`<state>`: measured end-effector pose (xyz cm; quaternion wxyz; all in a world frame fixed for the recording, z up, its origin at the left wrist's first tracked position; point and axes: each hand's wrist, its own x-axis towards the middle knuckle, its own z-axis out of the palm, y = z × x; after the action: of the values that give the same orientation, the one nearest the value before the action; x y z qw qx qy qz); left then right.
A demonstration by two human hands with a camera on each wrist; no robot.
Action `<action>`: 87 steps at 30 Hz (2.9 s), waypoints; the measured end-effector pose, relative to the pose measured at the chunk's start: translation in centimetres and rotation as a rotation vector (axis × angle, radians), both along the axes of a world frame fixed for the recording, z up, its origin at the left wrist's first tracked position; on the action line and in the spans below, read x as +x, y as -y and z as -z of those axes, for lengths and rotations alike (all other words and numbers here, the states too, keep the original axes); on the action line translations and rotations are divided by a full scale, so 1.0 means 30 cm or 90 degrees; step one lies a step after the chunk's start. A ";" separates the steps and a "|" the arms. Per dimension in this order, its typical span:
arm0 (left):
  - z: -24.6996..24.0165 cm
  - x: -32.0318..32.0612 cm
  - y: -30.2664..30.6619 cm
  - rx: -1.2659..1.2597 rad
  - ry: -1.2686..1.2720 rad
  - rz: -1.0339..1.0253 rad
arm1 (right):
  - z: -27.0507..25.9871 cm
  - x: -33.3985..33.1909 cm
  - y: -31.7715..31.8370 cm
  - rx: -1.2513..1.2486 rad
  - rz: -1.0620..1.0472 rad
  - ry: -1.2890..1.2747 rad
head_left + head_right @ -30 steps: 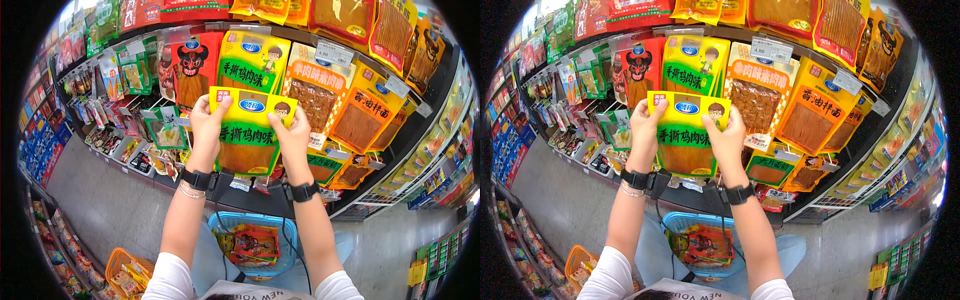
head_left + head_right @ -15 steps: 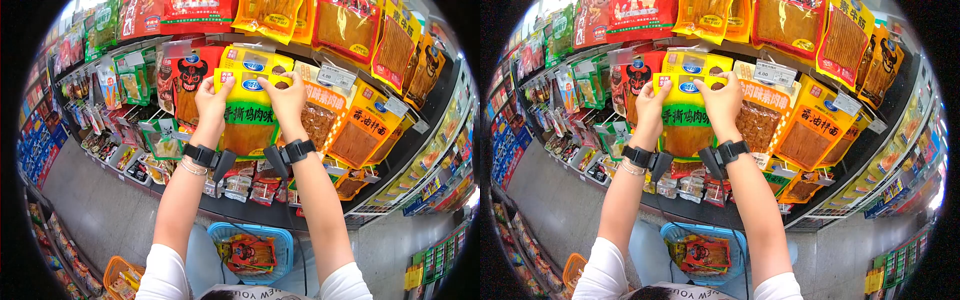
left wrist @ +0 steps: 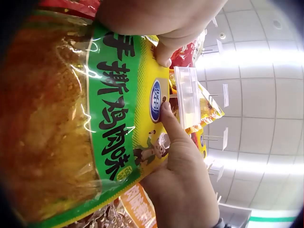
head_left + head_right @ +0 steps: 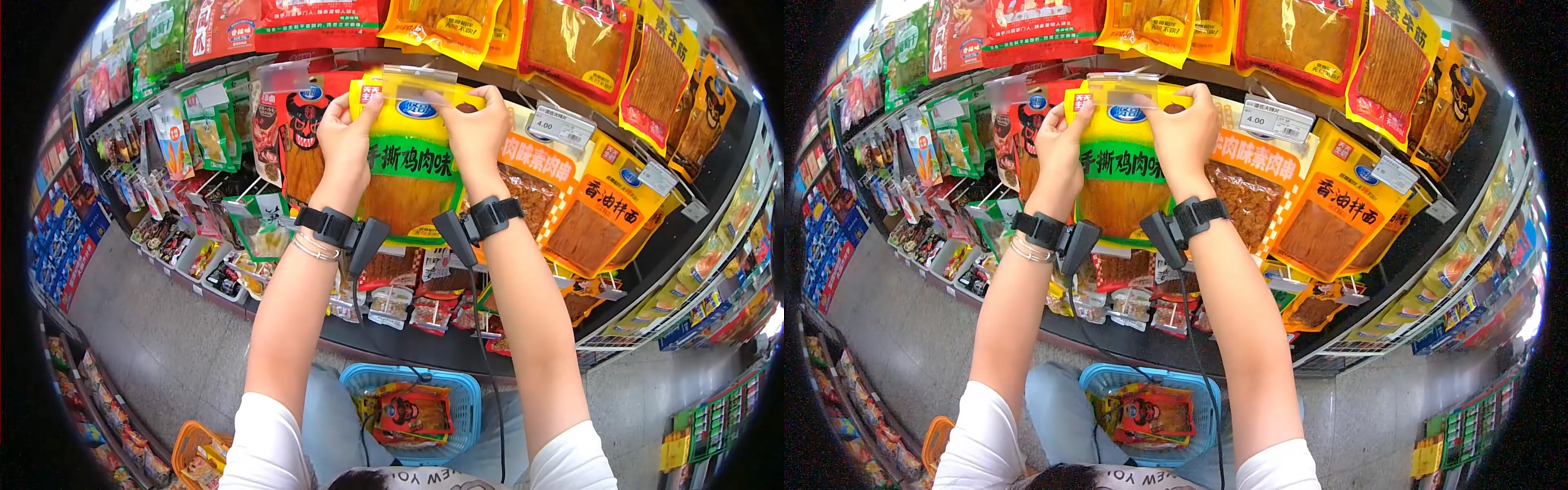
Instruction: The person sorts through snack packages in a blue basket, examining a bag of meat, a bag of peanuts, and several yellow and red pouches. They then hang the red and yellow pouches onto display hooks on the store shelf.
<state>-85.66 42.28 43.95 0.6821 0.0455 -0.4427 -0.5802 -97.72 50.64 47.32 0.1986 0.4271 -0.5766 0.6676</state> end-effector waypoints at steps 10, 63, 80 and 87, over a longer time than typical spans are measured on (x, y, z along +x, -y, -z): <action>-0.017 -0.022 0.030 0.004 0.019 -0.026 | -0.006 -0.023 0.027 0.014 0.011 -0.006; 0.313 0.000 -0.102 -0.456 0.553 -0.545 | 0.773 0.146 -0.257 0.228 -0.264 0.180; 1.213 0.176 -0.389 0.132 0.532 -0.283 | 1.267 0.171 -0.318 0.312 -0.308 0.317; 1.745 0.198 -0.686 0.273 0.899 -0.143 | 1.751 0.216 -0.669 0.504 -0.246 0.580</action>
<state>-79.73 62.84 -8.40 0.2671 0.5843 -0.6451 -0.4135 -91.23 70.70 -5.22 -0.3641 0.2378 -0.7190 0.5422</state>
